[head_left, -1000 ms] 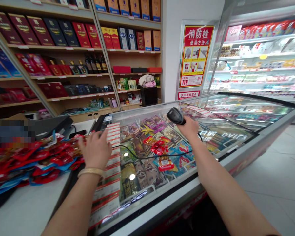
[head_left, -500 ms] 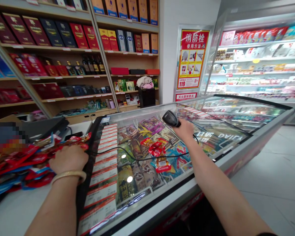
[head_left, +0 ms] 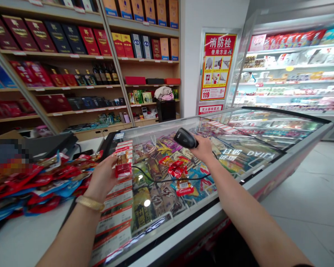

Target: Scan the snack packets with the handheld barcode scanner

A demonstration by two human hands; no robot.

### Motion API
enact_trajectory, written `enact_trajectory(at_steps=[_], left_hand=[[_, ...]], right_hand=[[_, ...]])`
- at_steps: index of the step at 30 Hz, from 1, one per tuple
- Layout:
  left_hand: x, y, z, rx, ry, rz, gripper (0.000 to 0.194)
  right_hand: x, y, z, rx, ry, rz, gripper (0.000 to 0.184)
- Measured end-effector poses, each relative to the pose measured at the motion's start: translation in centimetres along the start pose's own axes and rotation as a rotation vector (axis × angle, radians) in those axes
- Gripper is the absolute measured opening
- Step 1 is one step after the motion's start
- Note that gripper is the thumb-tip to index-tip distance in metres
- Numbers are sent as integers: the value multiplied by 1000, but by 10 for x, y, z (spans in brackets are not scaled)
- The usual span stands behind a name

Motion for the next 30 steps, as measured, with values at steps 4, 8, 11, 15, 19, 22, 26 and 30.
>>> enact_trajectory(at_steps=[4,8,11,15,19,22,26,30], left_hand=[[-8,-11,-9,71,-135,44,43],[-8,-6,-13,-157,-92,196,45],[-10,-5,-14,-251,-106,304,43],[-10,-2,-14,-386,-109,383,39],[-10,-3,-11,-433,-102,413,41],[-10,-5,-11,-435,-94,414,42],[-10,-4,-12,-432,-87,414,40],[-9,-3,-12,-422,-77,422,42]], right_hand=[[-7,-20,-5,215,-72,151,22],[-10,-35,-12,331,-104,235,26],[-10,-41,-14,368,-129,247,28],[-11,-47,-17,420,-194,240,31],[-13,-54,-20,472,-253,241,30],[-15,-57,-23,486,-286,228,28],[-14,-61,-24,499,-304,202,26],[-13,-62,-23,505,-321,197,25]])
Point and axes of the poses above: each hand's wrist, its own z-axis towards the middle knuckle, its own x-axis out of the back of the hand, y = z × x, the point moved 4 cm from there along z, towards the middle knuckle, and after that the axes turned 12 degrees about y, right-handed, at the moved point
